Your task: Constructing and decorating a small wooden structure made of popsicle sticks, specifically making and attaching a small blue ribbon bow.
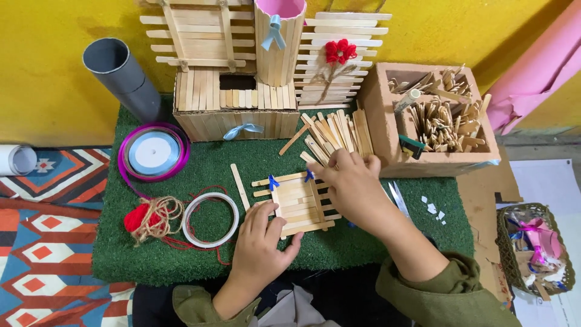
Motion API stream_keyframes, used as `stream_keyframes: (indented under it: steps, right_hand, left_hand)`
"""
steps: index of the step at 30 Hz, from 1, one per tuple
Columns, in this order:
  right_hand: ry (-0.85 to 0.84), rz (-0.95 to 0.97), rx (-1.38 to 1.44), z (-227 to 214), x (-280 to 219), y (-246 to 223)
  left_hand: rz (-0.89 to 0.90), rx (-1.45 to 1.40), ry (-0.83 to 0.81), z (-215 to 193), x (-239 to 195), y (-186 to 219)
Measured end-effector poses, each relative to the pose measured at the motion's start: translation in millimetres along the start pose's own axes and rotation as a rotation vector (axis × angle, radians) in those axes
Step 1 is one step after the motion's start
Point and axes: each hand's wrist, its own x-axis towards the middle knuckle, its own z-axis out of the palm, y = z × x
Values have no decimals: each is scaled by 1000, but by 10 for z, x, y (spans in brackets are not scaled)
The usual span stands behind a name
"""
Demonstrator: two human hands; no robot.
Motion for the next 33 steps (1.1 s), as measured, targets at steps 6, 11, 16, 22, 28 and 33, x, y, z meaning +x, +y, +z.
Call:
stream_keyframes:
  steps: [6,11,16,22,28,33]
  right_hand:
    - [143,60,19,-81,-46,23]
    - [104,78,8,147,48,-16]
    - [48,70,161,282,74,39]
    - [30,160,779,-88,-39,49]
    - [-51,191,1090,17,-120,118]
    - [73,222,971,181,-96,124]
  left_hand:
    - [9,-11,24,-52,38,35]
    - [14,14,44,-60,30,59]
    - [21,32,72,-11,-22,27]
    - [67,77,243,138,-121,-112]
    - [29,-148,233,166,-145,-152]
    - [-140,-212,116,121,-128,-140]
